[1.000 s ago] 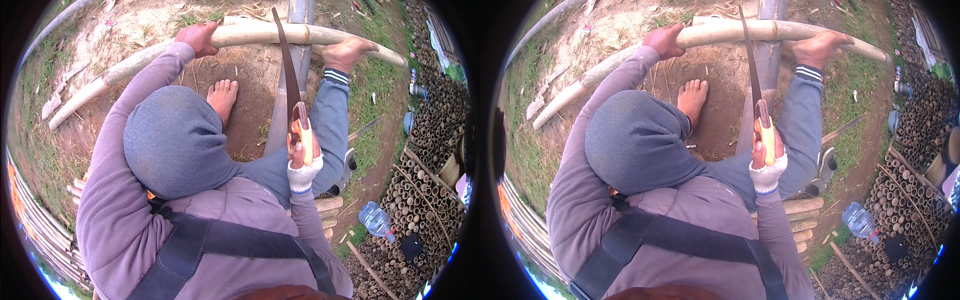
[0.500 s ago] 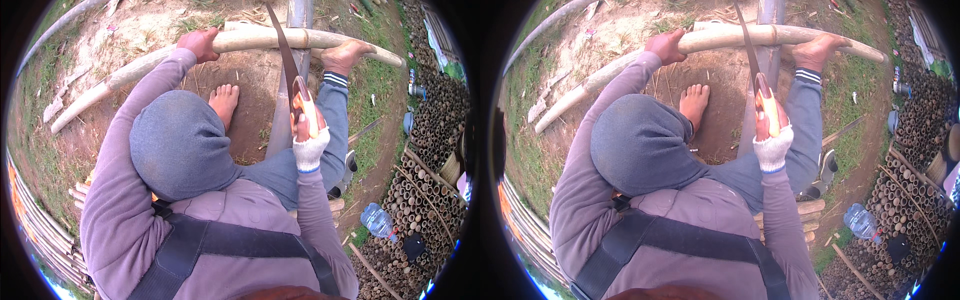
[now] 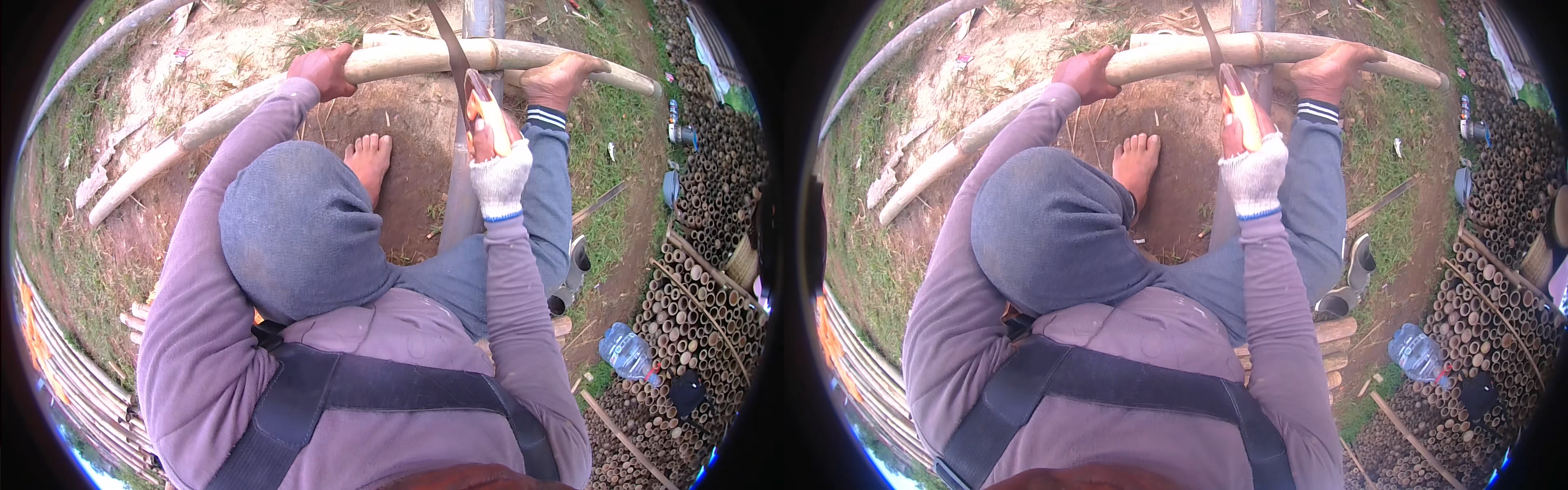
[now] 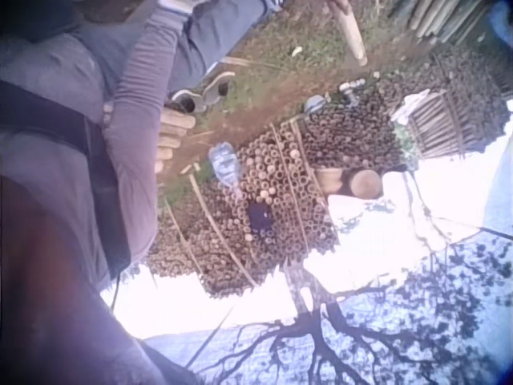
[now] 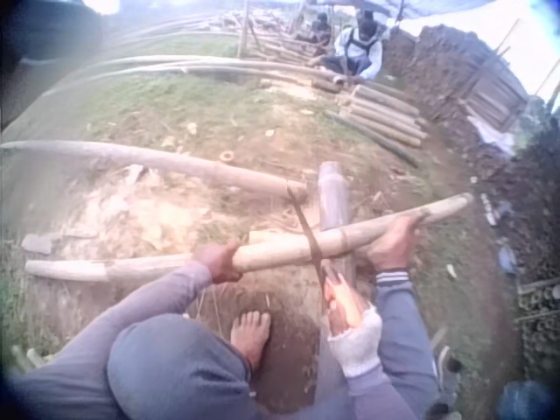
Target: The person uses a hand saw to cut a long bamboo pole into shorter sections. They hold the bamboo steady with their left hand and saw with their right hand, then place the cut pieces onto a nearby stack.
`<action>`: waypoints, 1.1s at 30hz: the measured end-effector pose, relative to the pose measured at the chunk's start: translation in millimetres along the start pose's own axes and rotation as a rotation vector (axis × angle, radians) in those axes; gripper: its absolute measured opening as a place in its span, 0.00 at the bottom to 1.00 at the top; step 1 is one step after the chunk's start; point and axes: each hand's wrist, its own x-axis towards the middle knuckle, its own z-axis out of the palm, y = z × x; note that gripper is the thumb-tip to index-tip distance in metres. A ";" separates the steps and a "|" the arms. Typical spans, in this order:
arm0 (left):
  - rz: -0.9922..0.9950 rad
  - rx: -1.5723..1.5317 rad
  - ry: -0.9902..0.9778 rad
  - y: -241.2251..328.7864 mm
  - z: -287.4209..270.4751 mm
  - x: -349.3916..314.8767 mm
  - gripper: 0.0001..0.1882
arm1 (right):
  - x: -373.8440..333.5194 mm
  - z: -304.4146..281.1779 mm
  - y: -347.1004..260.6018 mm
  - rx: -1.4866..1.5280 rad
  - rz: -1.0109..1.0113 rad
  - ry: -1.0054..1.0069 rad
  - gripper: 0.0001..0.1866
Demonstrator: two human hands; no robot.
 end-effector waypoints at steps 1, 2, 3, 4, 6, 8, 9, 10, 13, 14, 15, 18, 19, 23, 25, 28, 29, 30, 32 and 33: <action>0.010 -0.018 0.010 -0.4 2.2 6.3 0.31 | -27.4 -21.9 -7.3 0.073 0.057 -0.013 0.21; 0.025 -0.017 -0.002 1.6 10.2 7.1 0.33 | -67.5 -46.0 -21.7 0.136 0.137 -0.034 0.23; -0.092 0.020 -0.005 -23.0 12.2 -15.5 0.34 | -98.3 -53.8 -10.7 0.269 0.234 -0.120 0.25; -0.087 0.034 -0.003 -22.7 9.5 -10.0 0.35 | -108.9 -61.3 -11.7 0.285 0.294 -0.134 0.25; -0.074 0.024 0.013 -20.8 12.6 -10.3 0.35 | -118.8 -69.3 -10.2 0.293 0.351 -0.176 0.27; -0.062 0.039 0.043 -22.0 14.9 -9.9 0.35 | -99.0 -33.2 4.2 0.450 0.281 -0.029 0.26; 0.026 0.010 0.018 1.6 15.9 5.2 0.35 | -63.4 -30.8 0.0 0.054 0.028 -0.033 0.24; 0.020 0.007 0.012 2.0 13.8 3.6 0.35 | -23.8 -2.4 13.4 0.031 -0.061 0.046 0.19; -0.019 0.026 -0.005 -3.6 0.3 0.1 0.35 | 49.7 48.9 24.5 0.109 -0.024 0.075 0.17; -0.021 0.028 -0.019 -2.0 -2.9 -1.2 0.35 | 42.8 44.7 25.7 0.070 -0.015 0.062 0.18; -0.039 -0.003 -0.044 5.8 -13.5 -4.6 0.31 | 29.2 32.3 20.5 0.015 -0.003 0.052 0.19; 0.002 -0.010 -0.024 8.8 -8.8 2.5 0.31 | -51.3 -26.0 -1.2 0.039 0.061 0.026 0.24; -0.086 0.003 -0.017 -13.0 1.2 -17.9 0.31 | -83.0 -35.9 3.6 0.157 0.147 -0.081 0.26; -0.042 -0.008 0.022 -15.3 9.7 -11.5 0.32 | -133.9 -67.8 -5.3 0.291 0.290 -0.106 0.28; -0.039 -0.007 0.008 -14.1 6.5 -5.6 0.32 | -113.2 -42.7 14.6 0.284 0.181 -0.059 0.27; 0.011 -0.013 -0.027 8.8 -1.4 3.8 0.32 | -14.4 4.4 19.1 0.023 -0.009 0.029 0.19; 0.002 -0.002 -0.012 6.2 -2.4 1.0 0.32 | 3.1 15.1 24.1 0.019 -0.064 0.033 0.19; -0.013 0.003 -0.011 2.3 -3.5 -4.2 0.32 | 5.7 21.1 18.6 0.084 0.006 0.030 0.19; -0.044 0.020 -0.026 -2.6 -7.6 -8.8 0.33 | 1.7 27.7 4.6 0.206 0.152 0.026 0.18; -0.053 0.019 -0.020 -6.3 -5.9 -10.0 0.33 | -3.3 26.7 4.2 0.175 0.068 0.010 0.18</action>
